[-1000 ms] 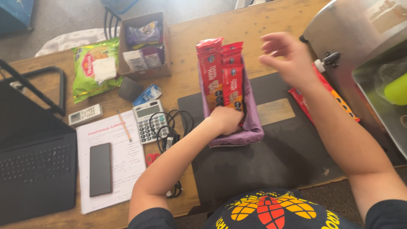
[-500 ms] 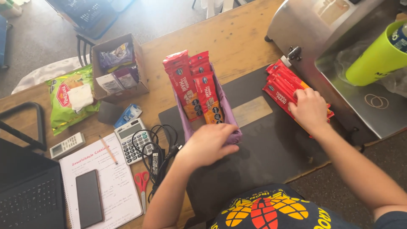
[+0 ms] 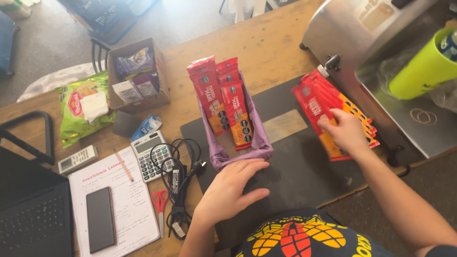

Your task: Organizing various snack bars and packages from a desk and a basket into a cardboard box.

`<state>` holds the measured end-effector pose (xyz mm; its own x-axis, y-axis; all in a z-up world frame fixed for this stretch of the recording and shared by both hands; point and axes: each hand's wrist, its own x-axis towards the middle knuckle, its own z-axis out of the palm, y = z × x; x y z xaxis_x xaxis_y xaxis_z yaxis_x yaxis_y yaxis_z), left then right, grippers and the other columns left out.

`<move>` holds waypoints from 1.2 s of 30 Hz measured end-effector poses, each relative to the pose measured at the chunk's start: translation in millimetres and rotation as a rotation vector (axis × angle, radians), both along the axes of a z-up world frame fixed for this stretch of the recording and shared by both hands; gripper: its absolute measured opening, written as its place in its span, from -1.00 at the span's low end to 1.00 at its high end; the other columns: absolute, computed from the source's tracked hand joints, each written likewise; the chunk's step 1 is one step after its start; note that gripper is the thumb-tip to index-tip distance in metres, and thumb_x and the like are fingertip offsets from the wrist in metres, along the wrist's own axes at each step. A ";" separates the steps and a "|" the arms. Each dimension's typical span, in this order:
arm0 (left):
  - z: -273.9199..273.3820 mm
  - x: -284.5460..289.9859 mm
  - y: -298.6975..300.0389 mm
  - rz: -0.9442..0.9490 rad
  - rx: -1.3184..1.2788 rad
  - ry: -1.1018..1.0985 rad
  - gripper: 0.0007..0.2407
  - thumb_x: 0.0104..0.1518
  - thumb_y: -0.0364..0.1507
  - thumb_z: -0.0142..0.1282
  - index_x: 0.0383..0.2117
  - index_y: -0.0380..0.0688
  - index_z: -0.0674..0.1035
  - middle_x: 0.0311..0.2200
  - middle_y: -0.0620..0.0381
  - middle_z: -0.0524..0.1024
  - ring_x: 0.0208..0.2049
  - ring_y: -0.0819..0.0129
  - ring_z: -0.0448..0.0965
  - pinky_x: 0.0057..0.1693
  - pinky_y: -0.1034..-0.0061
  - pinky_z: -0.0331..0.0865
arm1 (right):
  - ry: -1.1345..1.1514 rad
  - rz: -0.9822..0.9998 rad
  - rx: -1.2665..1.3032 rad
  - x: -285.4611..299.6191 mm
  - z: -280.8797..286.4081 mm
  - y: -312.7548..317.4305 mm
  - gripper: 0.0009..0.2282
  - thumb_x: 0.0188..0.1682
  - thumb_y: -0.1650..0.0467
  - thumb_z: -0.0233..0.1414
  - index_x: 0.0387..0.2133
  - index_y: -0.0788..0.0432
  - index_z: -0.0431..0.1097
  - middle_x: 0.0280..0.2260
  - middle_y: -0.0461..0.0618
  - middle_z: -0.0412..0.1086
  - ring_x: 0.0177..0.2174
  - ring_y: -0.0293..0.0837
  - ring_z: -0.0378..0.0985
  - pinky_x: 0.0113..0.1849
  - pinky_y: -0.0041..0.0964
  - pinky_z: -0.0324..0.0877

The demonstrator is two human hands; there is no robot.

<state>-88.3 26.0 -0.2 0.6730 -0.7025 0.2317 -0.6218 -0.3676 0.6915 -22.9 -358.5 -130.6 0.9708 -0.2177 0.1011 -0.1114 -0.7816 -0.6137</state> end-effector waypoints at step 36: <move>-79.7 -22.0 2.7 1.040 -0.906 0.164 -0.90 0.15 -0.57 0.19 -0.24 -0.19 0.62 -0.30 0.05 0.69 -0.19 0.35 0.67 -0.05 0.48 0.50 | 0.015 0.615 0.520 110.6 91.3 239.7 -0.76 -0.12 0.45 0.30 -0.19 0.14 0.50 -0.29 -0.02 0.58 -0.20 -0.10 0.65 -0.13 -0.12 0.51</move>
<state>-110.3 28.7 -79.9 0.8519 0.4837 0.2008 -0.2315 0.0038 0.9728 87.7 -118.9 -39.4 0.9325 0.3408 0.1197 0.2349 -0.3202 -0.9178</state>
